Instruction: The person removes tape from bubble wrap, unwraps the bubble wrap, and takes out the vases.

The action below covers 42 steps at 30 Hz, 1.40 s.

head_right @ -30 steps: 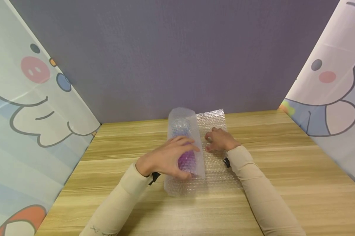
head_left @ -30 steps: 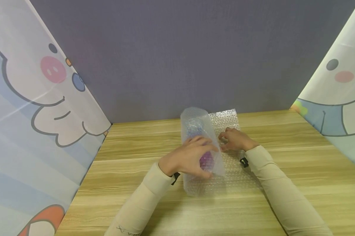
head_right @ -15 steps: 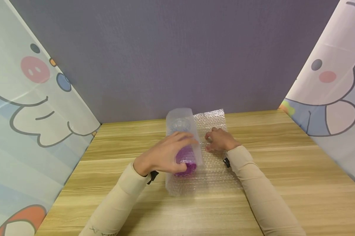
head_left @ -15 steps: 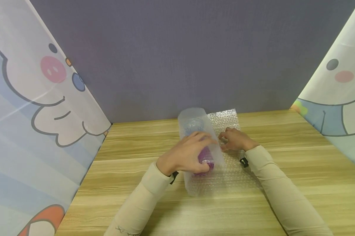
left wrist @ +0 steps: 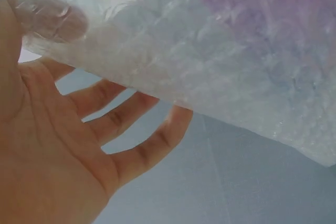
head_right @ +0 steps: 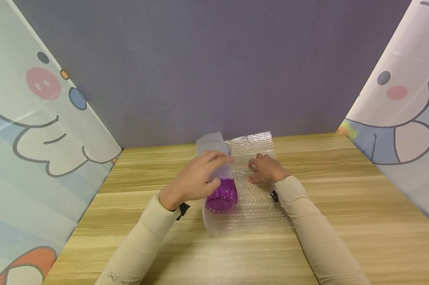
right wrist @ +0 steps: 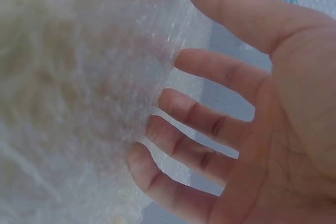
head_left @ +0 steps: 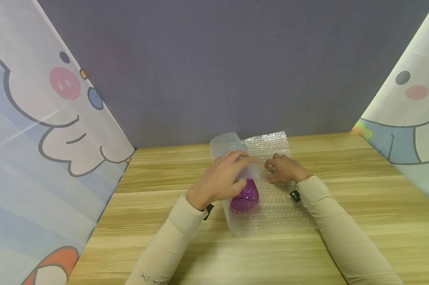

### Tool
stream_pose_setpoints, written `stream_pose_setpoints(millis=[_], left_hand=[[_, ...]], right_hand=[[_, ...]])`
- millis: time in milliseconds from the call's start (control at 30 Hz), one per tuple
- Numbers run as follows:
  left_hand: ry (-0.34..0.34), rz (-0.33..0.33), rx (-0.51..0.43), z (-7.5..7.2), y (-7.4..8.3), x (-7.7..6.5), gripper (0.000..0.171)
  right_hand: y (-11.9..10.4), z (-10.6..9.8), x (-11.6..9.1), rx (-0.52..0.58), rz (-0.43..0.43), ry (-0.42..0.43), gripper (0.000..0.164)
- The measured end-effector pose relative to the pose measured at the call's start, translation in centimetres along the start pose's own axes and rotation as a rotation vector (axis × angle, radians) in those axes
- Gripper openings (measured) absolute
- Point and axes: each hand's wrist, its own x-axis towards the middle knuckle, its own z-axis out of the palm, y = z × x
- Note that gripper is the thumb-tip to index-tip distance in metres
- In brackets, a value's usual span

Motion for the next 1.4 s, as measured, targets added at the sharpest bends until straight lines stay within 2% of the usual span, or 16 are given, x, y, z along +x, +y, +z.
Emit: stream_pose_setpoints(millis=[267, 633, 933, 1167, 1400], left_hand=[[0.02, -0.056, 0.033, -0.3, -0.3, -0.1, 0.049], [0.035, -0.124, 0.029, -0.9, -0.9, -0.3, 0.044], [0.047, -0.167, -0.021, -0.9, -1.5, -0.5, 0.045], [0.035, -0.229, -0.063, -0.9, -1.7, -0.6, 0.048], [0.04, -0.273, -0.102, -1.1, -1.9, -0.8, 0.039]], right_hand=[[-0.2, -0.1, -0.1, -0.003, -0.009, 0.007, 0.049], [-0.3, -0.2, 0.0, -0.021, 0.016, -0.003, 0.047], [-0.3, -0.2, -0.1, -0.027, 0.011, 0.006, 0.046], [-0.2, -0.1, -0.1, -0.023, 0.008, 0.009, 0.047], [-0.1, 0.1, -0.1, -0.025, 0.012, 0.013, 0.047]])
